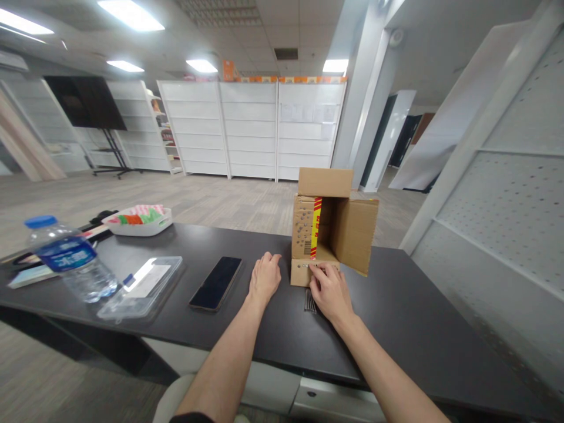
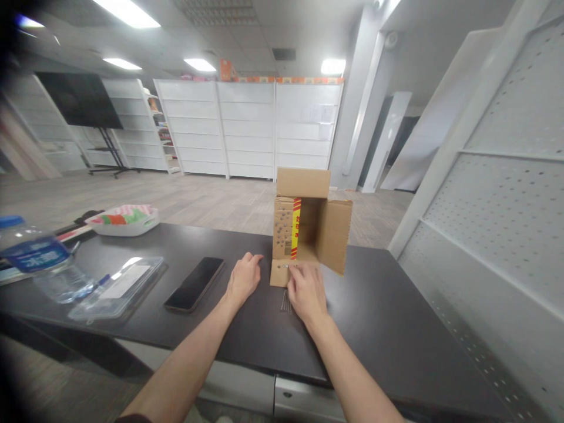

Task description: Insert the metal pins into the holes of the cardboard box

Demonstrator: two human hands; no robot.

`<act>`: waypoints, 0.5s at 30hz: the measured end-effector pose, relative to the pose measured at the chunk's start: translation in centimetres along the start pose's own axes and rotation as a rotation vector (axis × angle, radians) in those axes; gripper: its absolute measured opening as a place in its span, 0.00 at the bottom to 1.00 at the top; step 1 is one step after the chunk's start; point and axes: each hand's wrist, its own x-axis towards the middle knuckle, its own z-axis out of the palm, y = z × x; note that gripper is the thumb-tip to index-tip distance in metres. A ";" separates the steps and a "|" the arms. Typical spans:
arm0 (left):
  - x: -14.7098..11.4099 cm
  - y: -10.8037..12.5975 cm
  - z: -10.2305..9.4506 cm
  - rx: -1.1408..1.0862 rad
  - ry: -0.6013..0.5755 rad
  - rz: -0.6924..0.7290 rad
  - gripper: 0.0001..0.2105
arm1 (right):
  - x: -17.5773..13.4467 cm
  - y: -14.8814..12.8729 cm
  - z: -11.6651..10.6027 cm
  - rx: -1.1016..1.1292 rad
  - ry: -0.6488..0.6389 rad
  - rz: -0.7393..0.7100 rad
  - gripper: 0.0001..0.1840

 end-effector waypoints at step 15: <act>0.0 0.0 -0.2 0.001 0.005 0.006 0.19 | -1.0 -0.4 -3.6 0.333 -0.269 -0.091 0.14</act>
